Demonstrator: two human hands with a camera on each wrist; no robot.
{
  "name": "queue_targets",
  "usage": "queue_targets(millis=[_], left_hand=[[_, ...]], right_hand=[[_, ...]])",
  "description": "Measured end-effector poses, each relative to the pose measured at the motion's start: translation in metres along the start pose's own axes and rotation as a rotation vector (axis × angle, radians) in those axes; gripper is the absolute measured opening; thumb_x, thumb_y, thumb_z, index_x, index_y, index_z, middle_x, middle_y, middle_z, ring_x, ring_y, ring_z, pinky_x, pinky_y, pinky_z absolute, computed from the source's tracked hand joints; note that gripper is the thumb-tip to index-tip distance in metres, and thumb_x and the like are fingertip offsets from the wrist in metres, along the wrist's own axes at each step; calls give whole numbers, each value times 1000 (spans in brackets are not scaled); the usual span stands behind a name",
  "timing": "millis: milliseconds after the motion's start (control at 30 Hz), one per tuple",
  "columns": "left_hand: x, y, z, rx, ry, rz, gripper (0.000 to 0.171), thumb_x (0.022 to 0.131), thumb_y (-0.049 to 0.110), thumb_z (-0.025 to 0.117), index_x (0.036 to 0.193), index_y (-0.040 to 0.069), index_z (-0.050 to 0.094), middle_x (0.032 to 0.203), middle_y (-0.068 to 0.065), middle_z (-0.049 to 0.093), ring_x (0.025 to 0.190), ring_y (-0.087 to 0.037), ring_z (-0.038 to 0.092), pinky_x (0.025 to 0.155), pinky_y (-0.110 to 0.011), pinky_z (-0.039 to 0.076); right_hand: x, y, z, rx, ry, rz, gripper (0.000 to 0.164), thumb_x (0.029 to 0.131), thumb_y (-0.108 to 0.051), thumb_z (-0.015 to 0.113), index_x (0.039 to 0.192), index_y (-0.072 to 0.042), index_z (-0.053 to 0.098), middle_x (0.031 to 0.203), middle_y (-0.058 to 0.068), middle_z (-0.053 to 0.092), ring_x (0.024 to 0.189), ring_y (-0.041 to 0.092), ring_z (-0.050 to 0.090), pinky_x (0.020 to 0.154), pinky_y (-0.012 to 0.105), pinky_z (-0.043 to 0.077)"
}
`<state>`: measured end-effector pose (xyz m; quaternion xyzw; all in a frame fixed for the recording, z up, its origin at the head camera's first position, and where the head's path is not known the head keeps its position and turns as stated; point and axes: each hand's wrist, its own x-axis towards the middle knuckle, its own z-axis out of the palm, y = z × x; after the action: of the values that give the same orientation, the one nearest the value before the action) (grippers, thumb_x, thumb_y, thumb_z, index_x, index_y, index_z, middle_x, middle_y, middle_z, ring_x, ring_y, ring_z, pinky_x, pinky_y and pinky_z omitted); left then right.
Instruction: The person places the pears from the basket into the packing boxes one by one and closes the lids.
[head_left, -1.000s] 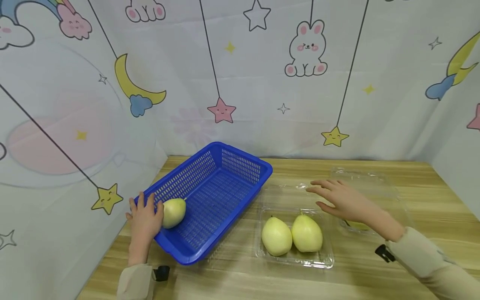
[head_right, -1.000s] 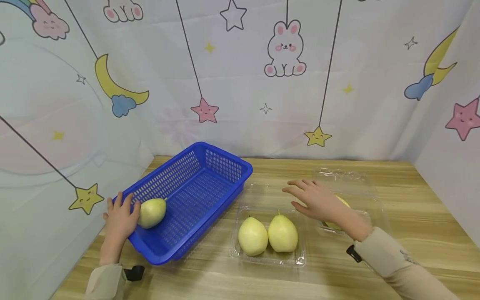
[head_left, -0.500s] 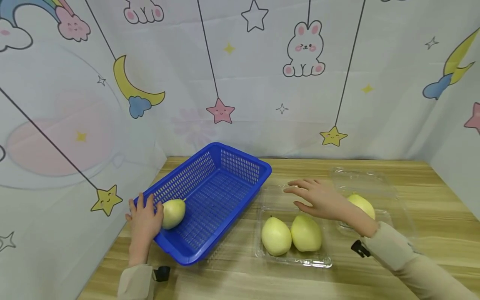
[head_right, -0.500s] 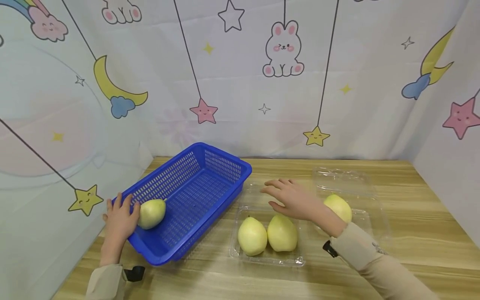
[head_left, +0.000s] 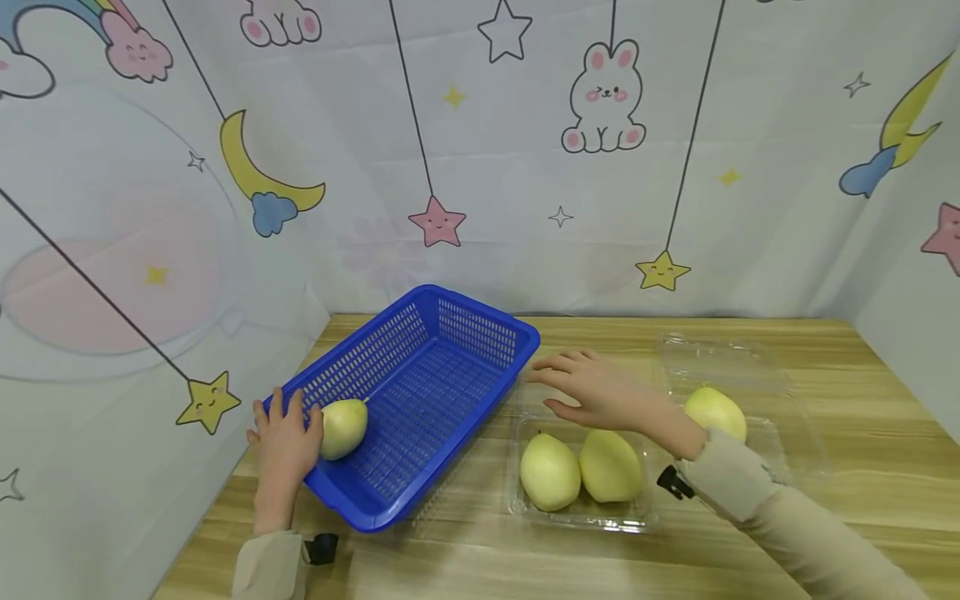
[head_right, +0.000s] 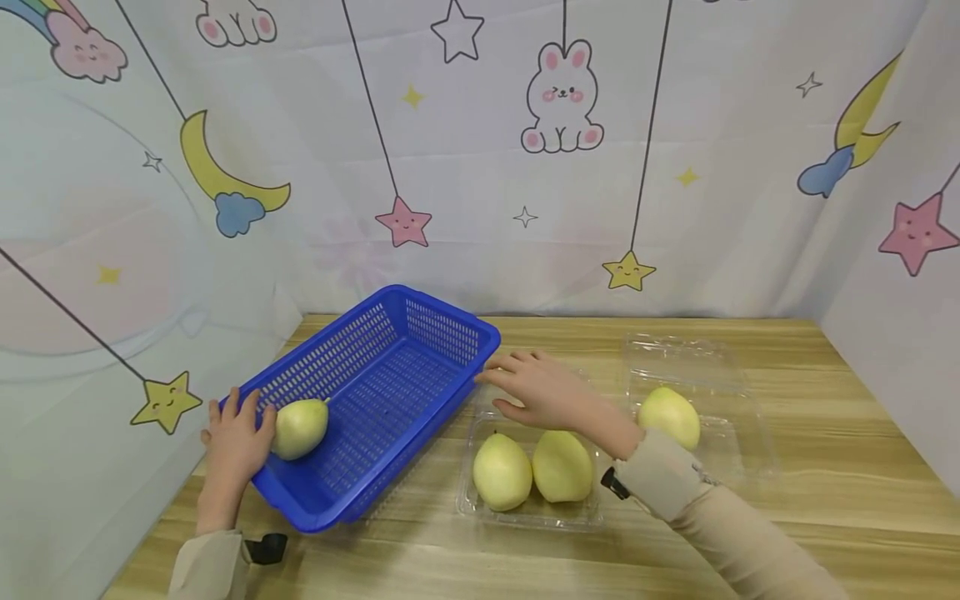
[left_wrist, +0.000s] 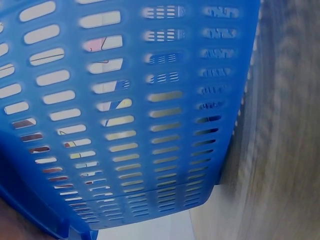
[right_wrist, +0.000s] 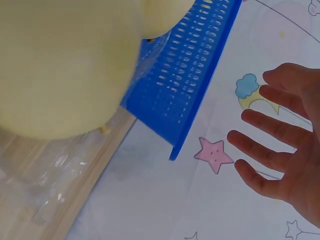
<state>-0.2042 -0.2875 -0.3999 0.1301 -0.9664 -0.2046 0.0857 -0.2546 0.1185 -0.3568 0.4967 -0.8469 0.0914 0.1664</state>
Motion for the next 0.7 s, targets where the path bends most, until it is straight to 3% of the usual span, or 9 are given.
queue_targets(millis=[433,700], left_hand=[[-1,0,-1,-20,23,8,51,94,25,32,134,-7,30,143,-33,9,130,-52,-7,94,-74,4],[-1,0,0,-20,37,11,51,94,25,32,134,-7,31,143,-33,10,131,-53,-5,94,-74,5]], right_hand=[[33,-15,-4,40,-100,-16,34,86,-23,56,119,-18,54,118,3,56,107,24,51,92,48,41],[51,-26,1,19,-150,-28,34,88,-27,54,121,-21,52,118,1,56,105,21,51,83,41,44]])
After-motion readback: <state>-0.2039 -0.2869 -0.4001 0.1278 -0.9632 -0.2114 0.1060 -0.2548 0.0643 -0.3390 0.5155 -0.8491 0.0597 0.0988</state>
